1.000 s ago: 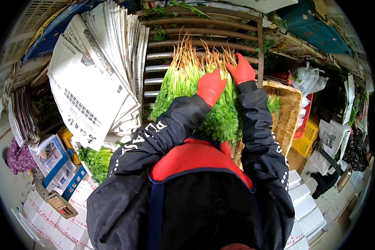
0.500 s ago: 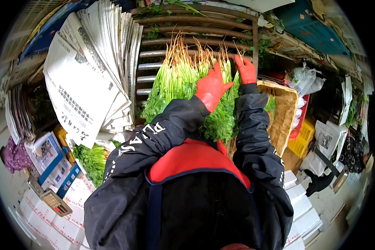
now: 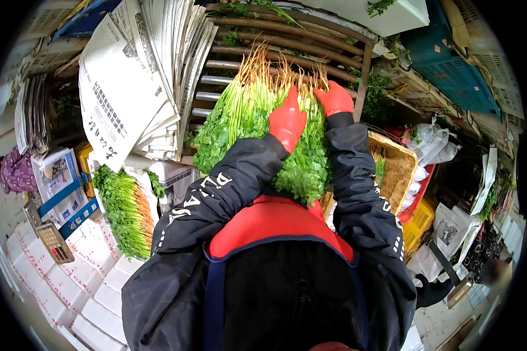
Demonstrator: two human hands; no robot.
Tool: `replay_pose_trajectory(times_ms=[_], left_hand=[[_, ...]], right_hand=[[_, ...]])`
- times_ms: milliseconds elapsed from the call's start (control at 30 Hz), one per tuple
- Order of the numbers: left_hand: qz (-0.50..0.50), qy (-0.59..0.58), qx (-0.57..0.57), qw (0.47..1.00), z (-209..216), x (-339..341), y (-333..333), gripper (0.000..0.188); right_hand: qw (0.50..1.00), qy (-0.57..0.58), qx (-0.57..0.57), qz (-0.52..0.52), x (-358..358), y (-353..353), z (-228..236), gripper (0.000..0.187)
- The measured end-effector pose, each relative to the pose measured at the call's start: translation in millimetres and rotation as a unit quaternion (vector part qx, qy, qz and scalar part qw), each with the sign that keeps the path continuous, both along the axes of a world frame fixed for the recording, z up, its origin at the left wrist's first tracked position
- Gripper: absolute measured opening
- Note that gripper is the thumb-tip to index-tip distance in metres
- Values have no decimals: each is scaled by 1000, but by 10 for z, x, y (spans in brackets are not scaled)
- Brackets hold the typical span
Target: The person gathers bunches of cilantro by hand, removes damaged stems, and places them into a large basket.
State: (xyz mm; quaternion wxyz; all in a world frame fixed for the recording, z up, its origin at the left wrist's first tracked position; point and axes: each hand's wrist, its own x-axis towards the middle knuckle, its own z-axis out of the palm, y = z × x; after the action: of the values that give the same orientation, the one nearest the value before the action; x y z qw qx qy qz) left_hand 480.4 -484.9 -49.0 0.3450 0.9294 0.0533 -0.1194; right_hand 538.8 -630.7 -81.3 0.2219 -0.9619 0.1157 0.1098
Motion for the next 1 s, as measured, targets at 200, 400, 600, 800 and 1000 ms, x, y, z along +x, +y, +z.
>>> replay_pose_trajectory(times_ms=[200, 400, 600, 800, 1000], left_hand=[[14, -26, 4, 1000, 7, -29, -18, 67], [34, -121, -57, 990, 112, -75, -13, 40], [-96, 28, -5, 995, 165, -17, -202, 34], [-115, 103, -177, 972, 46, 94, -146, 25], [38, 273, -403, 872, 19, 114, 41, 16]], right_hand=[[981, 24, 192, 29, 71, -159, -71, 44], [800, 72, 589, -87, -121, -367, 14, 21], [796, 65, 592, -111, -151, -350, 33, 24], [809, 54, 580, -77, -171, -333, 27, 24], [841, 7, 531, -104, -220, -368, 165, 22]])
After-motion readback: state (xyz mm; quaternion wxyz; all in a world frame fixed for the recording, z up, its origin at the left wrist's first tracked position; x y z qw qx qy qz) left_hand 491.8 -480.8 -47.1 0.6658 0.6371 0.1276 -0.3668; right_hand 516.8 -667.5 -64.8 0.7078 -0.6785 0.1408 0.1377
